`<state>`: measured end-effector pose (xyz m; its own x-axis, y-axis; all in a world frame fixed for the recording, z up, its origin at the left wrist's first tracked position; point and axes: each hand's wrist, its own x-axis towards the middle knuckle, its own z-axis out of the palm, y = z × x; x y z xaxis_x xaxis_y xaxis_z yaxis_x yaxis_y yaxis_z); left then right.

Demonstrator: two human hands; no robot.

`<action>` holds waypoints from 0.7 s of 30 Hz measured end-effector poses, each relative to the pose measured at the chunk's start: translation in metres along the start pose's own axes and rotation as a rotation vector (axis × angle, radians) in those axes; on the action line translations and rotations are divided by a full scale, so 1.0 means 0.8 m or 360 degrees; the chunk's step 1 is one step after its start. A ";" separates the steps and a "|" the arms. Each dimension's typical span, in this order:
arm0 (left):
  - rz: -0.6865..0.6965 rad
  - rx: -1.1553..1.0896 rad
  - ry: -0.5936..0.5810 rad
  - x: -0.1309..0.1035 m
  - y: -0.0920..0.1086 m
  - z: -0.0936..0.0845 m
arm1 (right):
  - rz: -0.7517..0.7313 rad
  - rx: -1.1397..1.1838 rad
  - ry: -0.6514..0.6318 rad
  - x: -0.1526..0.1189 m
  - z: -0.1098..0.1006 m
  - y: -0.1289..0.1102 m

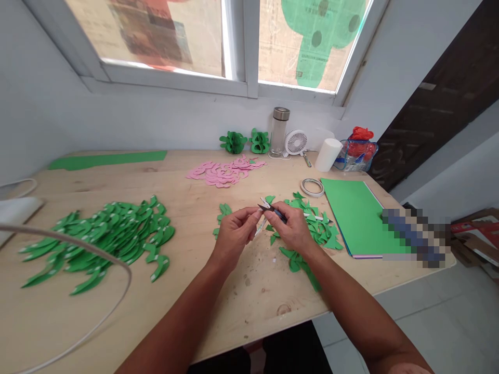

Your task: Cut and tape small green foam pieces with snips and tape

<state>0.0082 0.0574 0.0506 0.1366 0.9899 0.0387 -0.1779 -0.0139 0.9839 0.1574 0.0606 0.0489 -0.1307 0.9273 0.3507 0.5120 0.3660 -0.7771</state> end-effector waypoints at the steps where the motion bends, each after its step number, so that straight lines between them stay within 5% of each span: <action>1: 0.0003 0.0009 -0.0006 -0.001 0.001 0.001 | -0.0001 -0.0004 -0.0004 0.000 0.000 0.000; 21: -0.0038 0.0005 -0.0014 -0.001 0.001 0.002 | -0.0036 -0.0002 -0.0022 -0.001 -0.001 -0.002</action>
<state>0.0091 0.0564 0.0517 0.1495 0.9886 0.0167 -0.1714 0.0093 0.9852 0.1571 0.0592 0.0505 -0.1539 0.9198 0.3610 0.5099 0.3869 -0.7683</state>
